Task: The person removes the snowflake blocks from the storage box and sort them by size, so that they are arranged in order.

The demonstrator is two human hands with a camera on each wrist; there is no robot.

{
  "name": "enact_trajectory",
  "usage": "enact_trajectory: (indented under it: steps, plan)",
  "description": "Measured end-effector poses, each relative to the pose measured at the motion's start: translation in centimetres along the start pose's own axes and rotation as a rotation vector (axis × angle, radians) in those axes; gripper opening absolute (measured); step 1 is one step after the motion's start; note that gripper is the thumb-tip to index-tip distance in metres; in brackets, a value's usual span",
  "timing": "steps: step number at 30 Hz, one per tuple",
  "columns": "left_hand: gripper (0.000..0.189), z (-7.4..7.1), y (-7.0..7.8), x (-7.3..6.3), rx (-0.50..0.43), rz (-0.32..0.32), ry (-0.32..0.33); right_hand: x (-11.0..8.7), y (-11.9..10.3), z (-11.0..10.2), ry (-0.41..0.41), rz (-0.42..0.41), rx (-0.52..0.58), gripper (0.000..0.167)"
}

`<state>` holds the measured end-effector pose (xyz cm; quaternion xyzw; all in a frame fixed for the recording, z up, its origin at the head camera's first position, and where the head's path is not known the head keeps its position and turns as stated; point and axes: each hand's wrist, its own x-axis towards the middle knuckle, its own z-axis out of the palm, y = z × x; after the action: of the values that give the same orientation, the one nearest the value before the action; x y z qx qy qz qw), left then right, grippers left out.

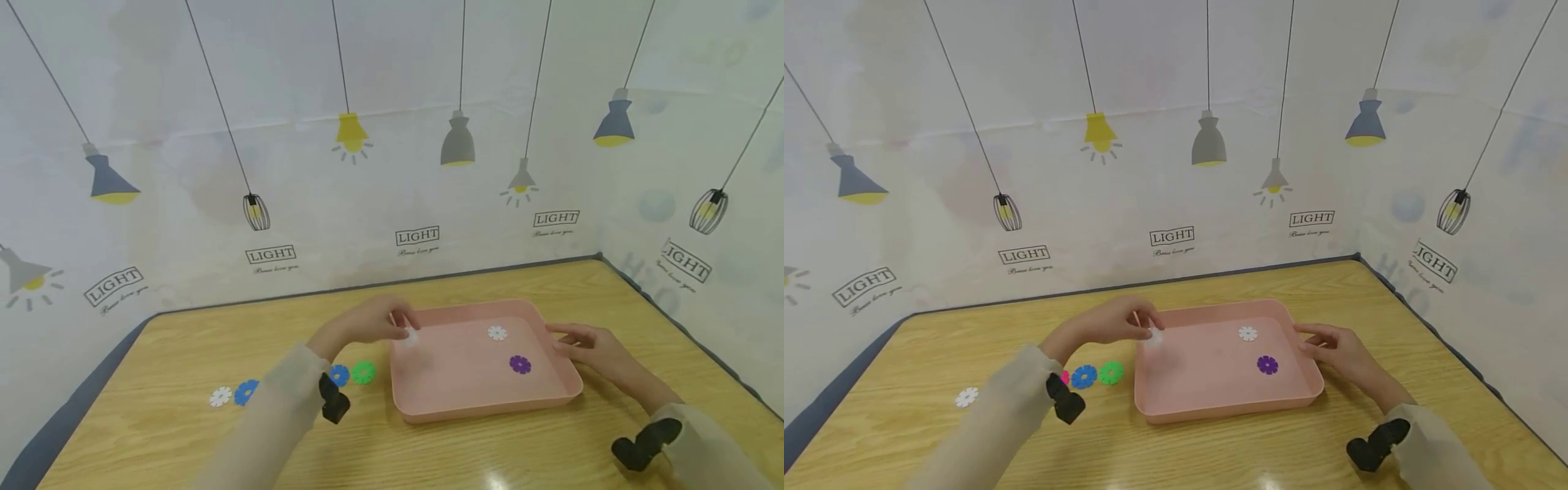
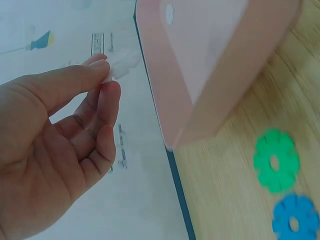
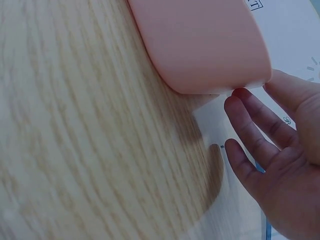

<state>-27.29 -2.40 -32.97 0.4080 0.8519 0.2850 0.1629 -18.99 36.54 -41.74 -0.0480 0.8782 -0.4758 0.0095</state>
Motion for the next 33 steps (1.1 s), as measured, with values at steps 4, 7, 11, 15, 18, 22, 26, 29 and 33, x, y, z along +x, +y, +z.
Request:
enact_trajectory:
  steps: [4,7,11,15,18,22,26,29,33]
  plan:
    - [0.015,-0.8,-1.5,-2.8,0.002,-0.006,0.047,0.0,-0.1,0.0,-0.003,0.014,0.009,0.052]
    - [0.015,-1.2,-2.9,-4.8,-0.009,-0.016,0.083,0.0,-0.2,0.0,-0.009,0.030,0.005,0.053]
    - [0.015,-1.7,-4.8,-7.5,-0.004,-0.051,0.110,0.0,-0.2,0.0,-0.014,0.032,0.012,0.053]
    - [0.015,-2.3,-6.5,-10.1,0.007,-0.094,0.131,0.0,-0.2,0.0,-0.009,0.021,0.018,0.052]
    - [0.015,-2.9,-7.9,-12.0,0.005,-0.125,0.149,0.1,-0.1,0.0,-0.001,0.011,0.008,0.052]
    - [0.016,-3.5,-9.7,-14.7,0.011,-0.164,0.179,0.1,0.0,0.0,0.006,-0.001,0.004,0.051]
    - [0.015,-3.8,-11.3,-17.3,-0.015,-0.194,0.197,0.0,0.0,0.0,0.007,-0.002,0.011,0.051]
    - [0.015,-4.0,-12.5,-19.1,-0.035,-0.223,0.208,0.0,0.0,0.0,0.005,-0.003,0.014,0.051]
    - [0.017,-4.3,-14.1,-21.4,-0.042,-0.277,0.219,0.0,0.0,0.1,0.006,-0.015,0.010,0.050]
